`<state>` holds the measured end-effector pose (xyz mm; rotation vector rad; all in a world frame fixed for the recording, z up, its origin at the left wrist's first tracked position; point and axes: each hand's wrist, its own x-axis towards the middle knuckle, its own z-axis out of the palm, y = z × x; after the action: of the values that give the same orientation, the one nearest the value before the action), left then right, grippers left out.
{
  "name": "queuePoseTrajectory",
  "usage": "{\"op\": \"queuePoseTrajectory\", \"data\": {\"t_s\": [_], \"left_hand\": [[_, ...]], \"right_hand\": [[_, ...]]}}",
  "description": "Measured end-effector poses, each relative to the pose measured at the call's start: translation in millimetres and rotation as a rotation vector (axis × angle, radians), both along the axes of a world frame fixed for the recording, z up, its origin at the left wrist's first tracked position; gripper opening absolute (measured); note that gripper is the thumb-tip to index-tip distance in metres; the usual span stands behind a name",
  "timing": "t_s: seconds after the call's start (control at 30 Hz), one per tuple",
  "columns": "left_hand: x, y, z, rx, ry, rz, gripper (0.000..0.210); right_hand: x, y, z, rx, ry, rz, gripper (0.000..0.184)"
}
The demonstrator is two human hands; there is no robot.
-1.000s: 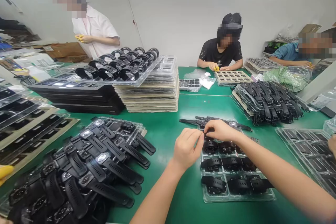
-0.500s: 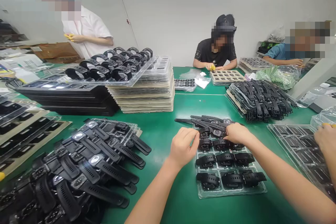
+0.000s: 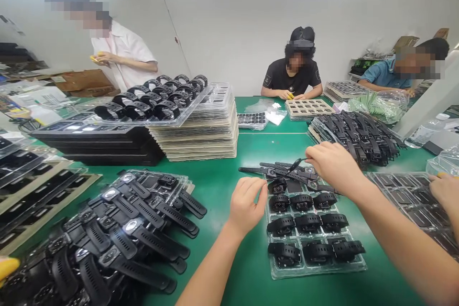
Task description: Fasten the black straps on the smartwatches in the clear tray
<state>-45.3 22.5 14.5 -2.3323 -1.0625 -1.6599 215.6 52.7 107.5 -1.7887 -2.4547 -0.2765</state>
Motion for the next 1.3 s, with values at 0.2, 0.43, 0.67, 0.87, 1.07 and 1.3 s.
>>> {"op": "queuePoseTrajectory", "data": {"t_s": [0.2,0.43,0.67,0.87,1.07,1.3], "left_hand": [[-6,-2,22.2,-0.375,-0.326,-0.058,0.034],[32,-19,51.9,-1.118,-0.686,-0.867,0.048],[43,-31,49.8,-1.193,-1.099,-0.694,0.038],[47,-38,43.4,-1.178,-1.074,-0.706,0.036],[41,-42,38.5,-1.157,-1.075,-0.714,0.035],[22,-25,33.8,-1.125,-1.052,-0.598,0.035]], "right_hand": [[-4,-12,24.3,0.424,0.591,0.480,0.017],[-29,-22,1.7,0.176,0.949,0.510,0.007],[-41,-68,-54.2,0.242,1.259,0.049,0.021],[-58,-90,-80.7,-0.493,1.618,0.051,0.042],[-69,-83,-97.1,-0.322,1.739,-0.087,0.042],[-71,-65,-91.5,-0.223,1.793,-0.111,0.040]]}}
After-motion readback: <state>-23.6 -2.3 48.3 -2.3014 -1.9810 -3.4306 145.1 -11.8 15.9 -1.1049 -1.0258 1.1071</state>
